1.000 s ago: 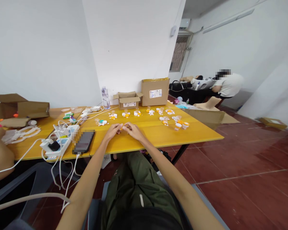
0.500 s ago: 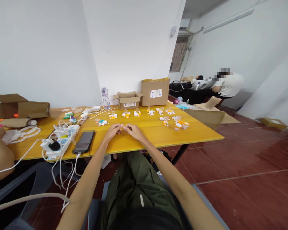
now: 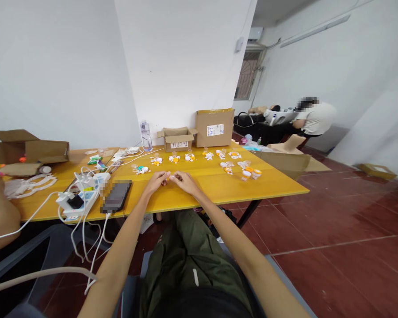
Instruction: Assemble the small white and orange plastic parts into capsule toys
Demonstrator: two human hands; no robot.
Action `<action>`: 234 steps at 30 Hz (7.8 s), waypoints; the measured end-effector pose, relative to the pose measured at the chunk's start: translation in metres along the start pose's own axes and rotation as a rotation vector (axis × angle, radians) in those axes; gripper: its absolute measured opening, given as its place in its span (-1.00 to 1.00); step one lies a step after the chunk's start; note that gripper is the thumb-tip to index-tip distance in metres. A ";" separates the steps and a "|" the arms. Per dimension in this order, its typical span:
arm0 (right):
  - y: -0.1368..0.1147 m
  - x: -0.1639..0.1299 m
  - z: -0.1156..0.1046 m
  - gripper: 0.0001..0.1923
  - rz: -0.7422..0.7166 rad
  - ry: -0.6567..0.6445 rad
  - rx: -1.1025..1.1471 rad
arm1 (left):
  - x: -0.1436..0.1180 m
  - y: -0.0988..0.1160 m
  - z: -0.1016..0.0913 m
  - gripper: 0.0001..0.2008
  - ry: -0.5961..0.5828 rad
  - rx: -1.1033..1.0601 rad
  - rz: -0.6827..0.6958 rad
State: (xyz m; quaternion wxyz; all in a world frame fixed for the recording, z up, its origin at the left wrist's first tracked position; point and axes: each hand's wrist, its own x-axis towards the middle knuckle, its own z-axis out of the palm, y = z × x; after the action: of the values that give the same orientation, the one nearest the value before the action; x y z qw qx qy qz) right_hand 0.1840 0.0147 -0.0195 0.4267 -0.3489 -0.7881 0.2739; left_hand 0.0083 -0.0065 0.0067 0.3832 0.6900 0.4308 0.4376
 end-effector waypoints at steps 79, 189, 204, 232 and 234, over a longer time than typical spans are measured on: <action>0.001 0.001 0.004 -0.66 0.038 -0.010 0.092 | 0.000 0.000 0.000 -0.51 -0.005 0.012 0.002; 0.007 0.001 0.004 -0.75 0.049 -0.029 0.085 | -0.001 0.000 0.001 -0.52 -0.002 0.024 -0.002; -0.001 -0.001 0.001 -0.80 0.032 -0.008 0.040 | -0.001 0.003 0.002 -0.50 0.001 -0.015 -0.003; -0.001 -0.007 -0.001 -0.86 -0.072 0.039 -0.223 | -0.002 0.002 0.001 -0.52 -0.026 -0.048 -0.054; 0.000 -0.008 0.000 -0.86 -0.094 0.053 -0.284 | -0.002 0.002 0.002 -0.49 -0.016 -0.043 -0.058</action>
State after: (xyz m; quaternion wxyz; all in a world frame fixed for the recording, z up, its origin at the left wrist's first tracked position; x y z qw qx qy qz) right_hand 0.1869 0.0084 -0.0241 0.4058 -0.3757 -0.8229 0.1301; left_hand 0.0102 -0.0098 0.0074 0.4138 0.6725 0.4379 0.4298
